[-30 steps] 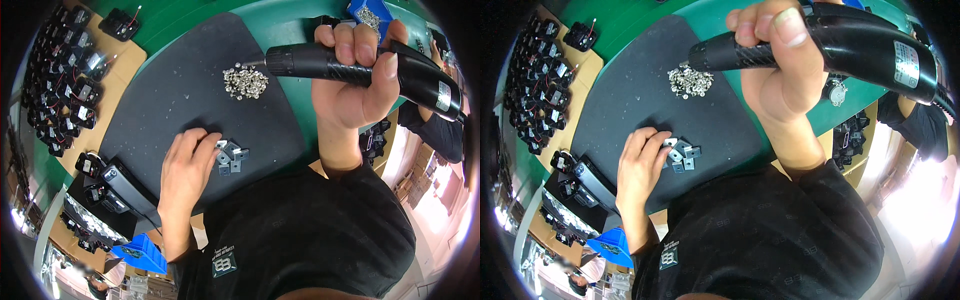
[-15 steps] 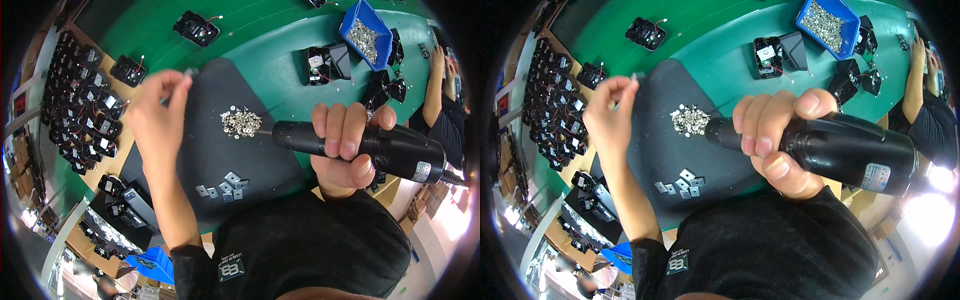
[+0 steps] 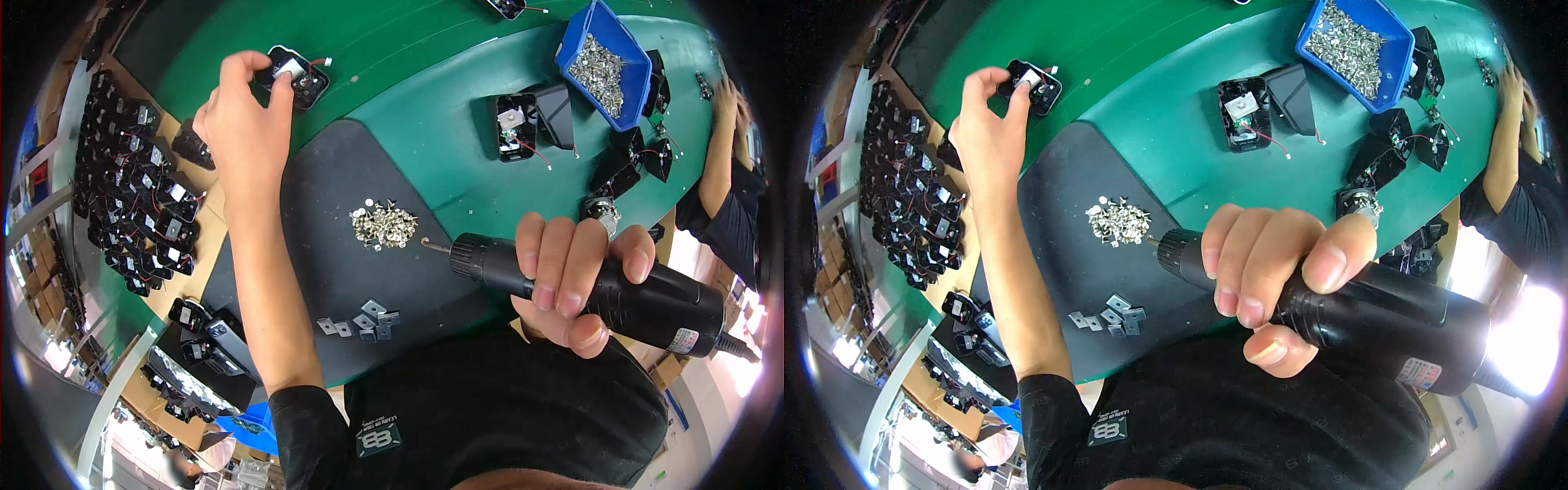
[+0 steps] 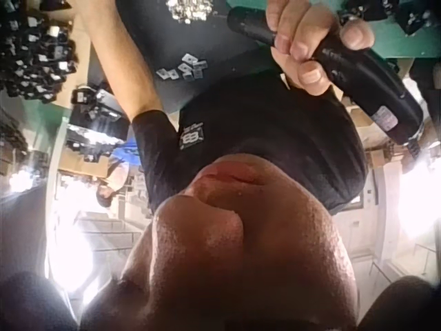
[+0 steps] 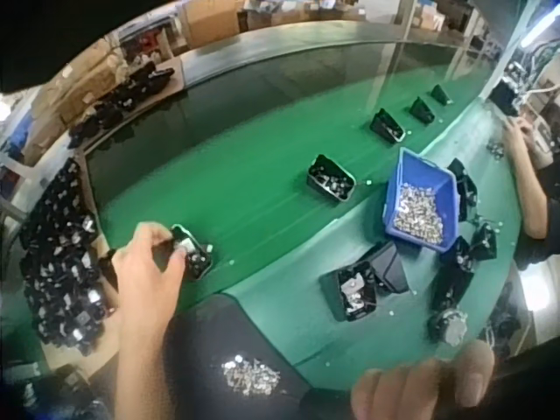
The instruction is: The person uses a power screwdriver to fasten screws into small black electronic devices on a green workbench. They repeatedly pick up devices, align them with metal brackets, and drive screws to secure the components. The person handles multiple units sequentially, moving finished items aside.
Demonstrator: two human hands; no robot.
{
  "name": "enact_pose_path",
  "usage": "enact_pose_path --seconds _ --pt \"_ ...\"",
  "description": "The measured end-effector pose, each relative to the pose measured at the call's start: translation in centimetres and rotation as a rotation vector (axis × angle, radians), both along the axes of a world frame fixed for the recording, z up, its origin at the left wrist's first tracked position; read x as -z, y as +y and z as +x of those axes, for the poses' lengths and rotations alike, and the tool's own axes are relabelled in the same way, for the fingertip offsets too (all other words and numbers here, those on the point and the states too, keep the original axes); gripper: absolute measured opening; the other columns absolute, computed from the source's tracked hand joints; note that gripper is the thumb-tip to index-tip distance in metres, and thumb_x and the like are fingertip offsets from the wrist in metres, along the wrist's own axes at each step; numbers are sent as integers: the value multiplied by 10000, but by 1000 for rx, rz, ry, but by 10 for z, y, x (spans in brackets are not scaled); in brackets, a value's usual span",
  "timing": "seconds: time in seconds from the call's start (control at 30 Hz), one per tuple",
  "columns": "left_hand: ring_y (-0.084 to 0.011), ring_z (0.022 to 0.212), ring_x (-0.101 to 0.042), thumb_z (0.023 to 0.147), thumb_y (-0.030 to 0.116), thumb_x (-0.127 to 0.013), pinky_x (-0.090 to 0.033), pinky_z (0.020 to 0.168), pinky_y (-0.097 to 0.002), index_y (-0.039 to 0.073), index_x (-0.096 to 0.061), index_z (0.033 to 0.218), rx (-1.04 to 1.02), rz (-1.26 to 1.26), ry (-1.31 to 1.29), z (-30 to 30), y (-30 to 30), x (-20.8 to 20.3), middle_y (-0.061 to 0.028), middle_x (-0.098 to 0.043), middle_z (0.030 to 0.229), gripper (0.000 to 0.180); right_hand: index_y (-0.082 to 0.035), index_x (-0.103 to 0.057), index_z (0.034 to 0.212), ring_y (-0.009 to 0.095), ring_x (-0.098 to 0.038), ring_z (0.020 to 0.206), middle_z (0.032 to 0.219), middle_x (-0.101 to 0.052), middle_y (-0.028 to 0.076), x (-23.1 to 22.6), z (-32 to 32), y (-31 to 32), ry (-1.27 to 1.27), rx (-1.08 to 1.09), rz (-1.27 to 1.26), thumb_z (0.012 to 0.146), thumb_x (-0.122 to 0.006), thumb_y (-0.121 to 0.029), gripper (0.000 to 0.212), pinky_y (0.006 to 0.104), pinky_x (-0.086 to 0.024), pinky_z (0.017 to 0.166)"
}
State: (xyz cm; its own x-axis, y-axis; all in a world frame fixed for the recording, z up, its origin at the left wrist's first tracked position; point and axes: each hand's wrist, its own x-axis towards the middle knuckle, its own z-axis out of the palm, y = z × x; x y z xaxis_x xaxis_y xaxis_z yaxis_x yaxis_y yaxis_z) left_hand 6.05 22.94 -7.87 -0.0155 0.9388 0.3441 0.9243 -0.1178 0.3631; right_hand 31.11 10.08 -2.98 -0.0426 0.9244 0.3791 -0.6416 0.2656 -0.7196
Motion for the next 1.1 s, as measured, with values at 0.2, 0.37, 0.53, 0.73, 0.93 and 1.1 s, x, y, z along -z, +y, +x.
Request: enact_pose_path --seconds 0.2,0.37,0.53,0.73,0.93,1.1 --pt "-313 781 -680 814 185 -705 -501 767 -381 39 -685 991 54 -63 -40 -14 5 -11 -157 -710 894 230 -220 -452 1232 92 -522 714 819 -552 -46 -8 -4 0 -20 -8 -44 863 -715 -198 454 283 -363 722" --pt "-287 903 -651 791 134 -724 -468 848 -374 67 -693 1001 42 -156 -62 -21 -70 -58 -104 -702 942 222 -236 -471 1229 82 -506 709 802 -539 -65 -8 -8 -2 -26 18 -86 872 -709 -219 429 288 -357 734" --pt "-225 992 -605 754 130 -751 -333 1003 -398 117 -703 999 23 -479 67 -23 -165 -70 -40 -692 978 250 -237 -511 1214 67 -486 698 785 -516 -80 -11 -12 -2 41 -9 -135 859 -726 -219 416 280 -346 754" --pt "-254 1099 -597 723 164 -765 -316 1035 -427 80 -676 1111 -18 -338 -182 -16 -197 -55 -64 -683 1116 407 -216 -530 1206 66 -479 689 759 -496 -80 -22 -29 -7 145 -113 -100 837 -741 -208 425 271 -350 752" --pt "-232 1103 -608 669 298 -803 -280 1061 -414 62 -696 1081 274 -243 -157 -8 -207 -64 -60 -702 1075 487 -201 -545 1185 75 -512 700 762 -529 -64 -36 -39 -25 226 -142 -89 817 -750 -175 423 266 -374 758" --pt "-169 1010 -638 678 244 -817 -296 1018 -411 83 -733 930 291 -158 -304 9 -215 -52 -5 -708 849 311 -188 -561 1158 87 -536 695 762 -553 -51 -45 -41 -37 245 -143 -95 805 -751 -156 403 269 -397 769"
